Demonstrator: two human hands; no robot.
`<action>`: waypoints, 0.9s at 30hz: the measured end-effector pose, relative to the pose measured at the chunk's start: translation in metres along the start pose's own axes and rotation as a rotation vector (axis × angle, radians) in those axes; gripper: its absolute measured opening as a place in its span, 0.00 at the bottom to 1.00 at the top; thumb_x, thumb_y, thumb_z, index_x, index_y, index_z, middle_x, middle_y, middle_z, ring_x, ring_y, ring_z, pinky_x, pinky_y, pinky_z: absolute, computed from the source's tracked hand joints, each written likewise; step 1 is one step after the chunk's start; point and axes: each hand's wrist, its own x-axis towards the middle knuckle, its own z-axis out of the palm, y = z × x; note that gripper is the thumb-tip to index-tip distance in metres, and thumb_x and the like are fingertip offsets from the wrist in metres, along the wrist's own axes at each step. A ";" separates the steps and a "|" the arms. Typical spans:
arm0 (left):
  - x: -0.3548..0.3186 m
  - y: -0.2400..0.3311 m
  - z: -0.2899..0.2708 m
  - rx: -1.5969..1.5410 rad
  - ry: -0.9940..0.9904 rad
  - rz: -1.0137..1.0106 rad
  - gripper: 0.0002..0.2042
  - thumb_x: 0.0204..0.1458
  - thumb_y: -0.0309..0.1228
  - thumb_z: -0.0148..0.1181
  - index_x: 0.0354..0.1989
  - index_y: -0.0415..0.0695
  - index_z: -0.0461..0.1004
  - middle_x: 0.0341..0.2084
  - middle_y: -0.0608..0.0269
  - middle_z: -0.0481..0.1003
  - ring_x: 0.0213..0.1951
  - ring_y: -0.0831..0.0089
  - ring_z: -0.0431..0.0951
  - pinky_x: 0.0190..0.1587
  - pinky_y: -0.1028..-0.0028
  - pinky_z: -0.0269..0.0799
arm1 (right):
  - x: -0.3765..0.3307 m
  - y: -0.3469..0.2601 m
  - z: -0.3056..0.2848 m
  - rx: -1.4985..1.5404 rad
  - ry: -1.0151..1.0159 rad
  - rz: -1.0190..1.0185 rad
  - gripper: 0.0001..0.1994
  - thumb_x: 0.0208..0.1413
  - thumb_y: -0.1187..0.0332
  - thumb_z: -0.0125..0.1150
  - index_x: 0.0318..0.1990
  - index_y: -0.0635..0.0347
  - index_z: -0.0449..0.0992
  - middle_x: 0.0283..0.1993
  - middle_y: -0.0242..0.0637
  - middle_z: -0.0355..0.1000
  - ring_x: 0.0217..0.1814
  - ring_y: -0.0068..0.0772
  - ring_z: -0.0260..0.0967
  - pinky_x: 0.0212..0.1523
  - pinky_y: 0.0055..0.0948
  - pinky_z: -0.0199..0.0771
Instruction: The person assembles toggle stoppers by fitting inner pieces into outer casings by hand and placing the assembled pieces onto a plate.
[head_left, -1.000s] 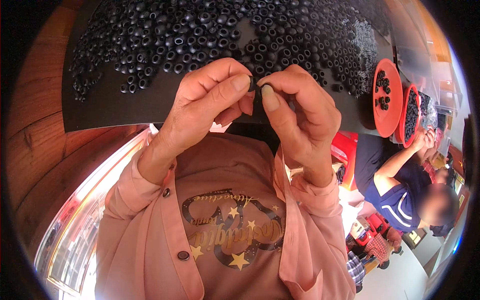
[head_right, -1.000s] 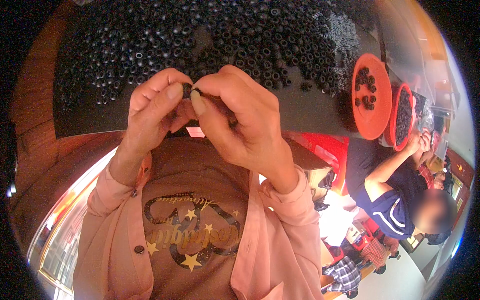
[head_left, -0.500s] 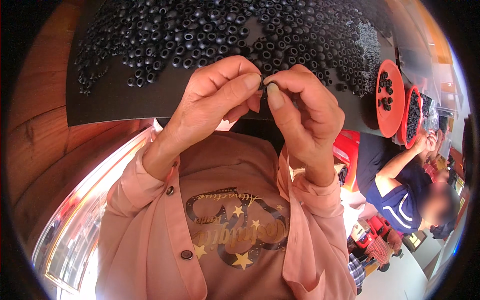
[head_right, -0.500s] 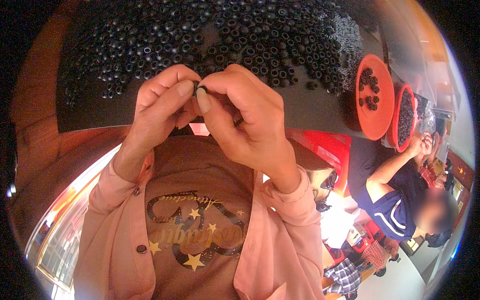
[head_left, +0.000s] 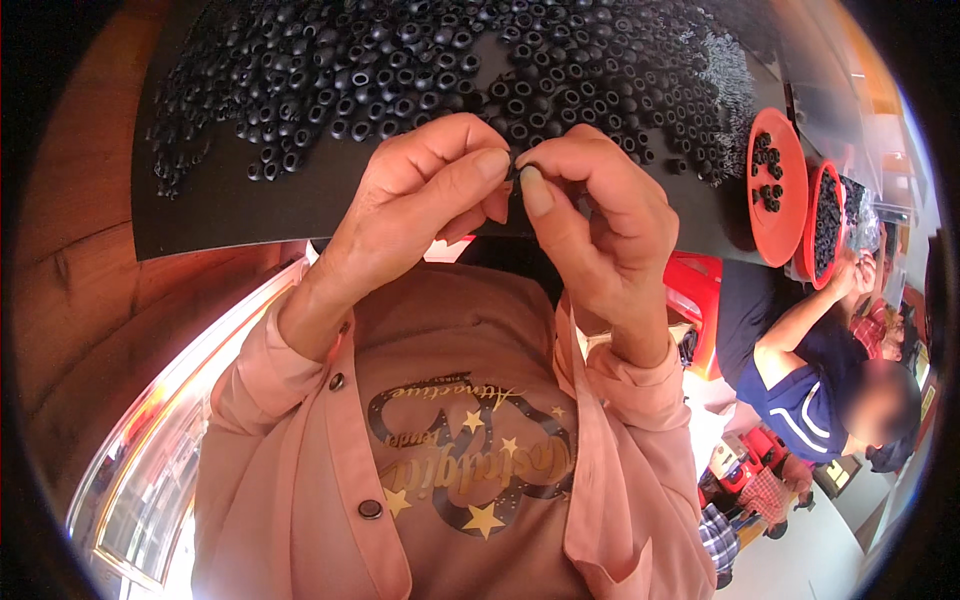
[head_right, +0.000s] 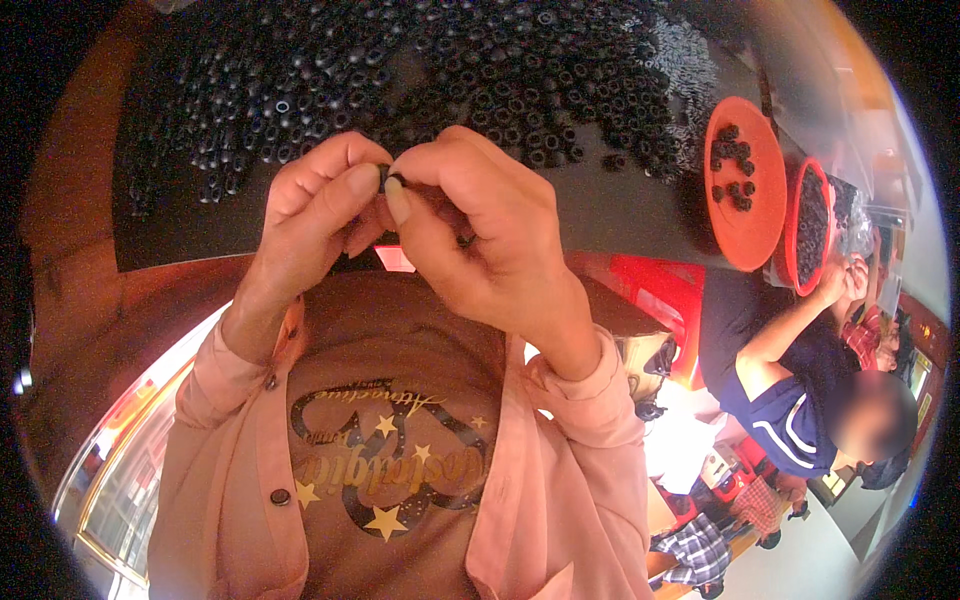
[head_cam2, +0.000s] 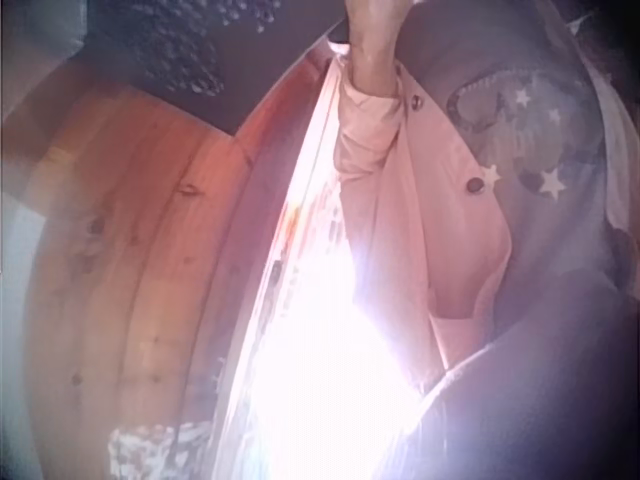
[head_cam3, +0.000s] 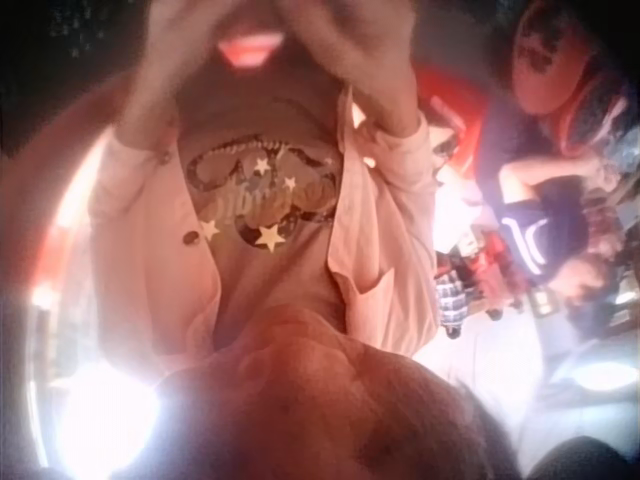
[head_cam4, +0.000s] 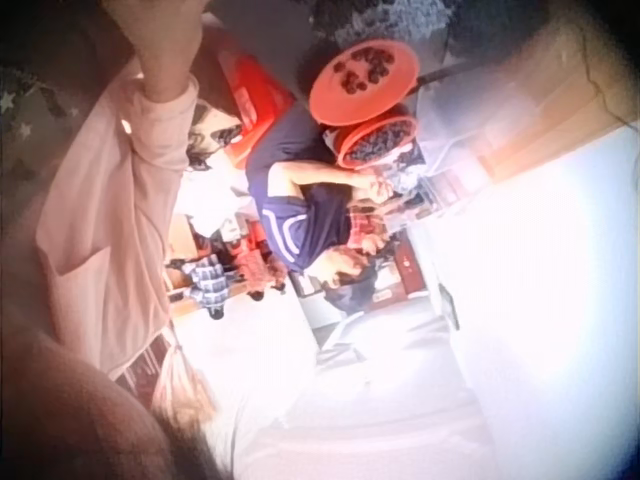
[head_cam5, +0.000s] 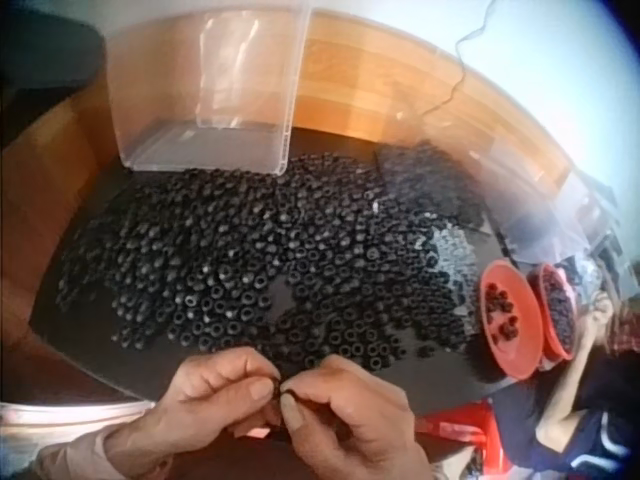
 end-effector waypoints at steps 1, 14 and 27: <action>0.000 0.000 0.000 0.016 -0.011 0.013 0.07 0.61 0.33 0.49 0.35 0.43 0.71 0.23 0.72 0.71 0.22 0.90 0.61 0.22 0.86 0.54 | 0.001 0.000 -0.001 -0.004 0.004 -0.003 0.07 0.48 0.81 0.59 0.35 0.64 0.73 0.24 0.35 0.65 0.21 0.25 0.62 0.20 0.21 0.59; 0.003 -0.003 -0.003 -0.154 0.020 -0.003 0.09 0.62 0.32 0.46 0.36 0.39 0.70 0.22 0.61 0.72 0.15 0.85 0.60 0.16 0.85 0.52 | 0.008 0.002 -0.010 0.302 0.019 0.288 0.05 0.53 0.81 0.55 0.38 0.65 0.73 0.28 0.26 0.68 0.25 0.11 0.60 0.24 0.14 0.59; 0.003 0.001 -0.005 -0.137 0.029 -0.055 0.11 0.60 0.35 0.48 0.41 0.39 0.69 0.22 0.59 0.73 0.16 0.83 0.63 0.17 0.84 0.54 | 0.009 0.007 0.002 0.418 -0.001 0.313 0.06 0.57 0.75 0.57 0.41 0.66 0.74 0.32 0.30 0.72 0.31 0.19 0.67 0.31 0.20 0.69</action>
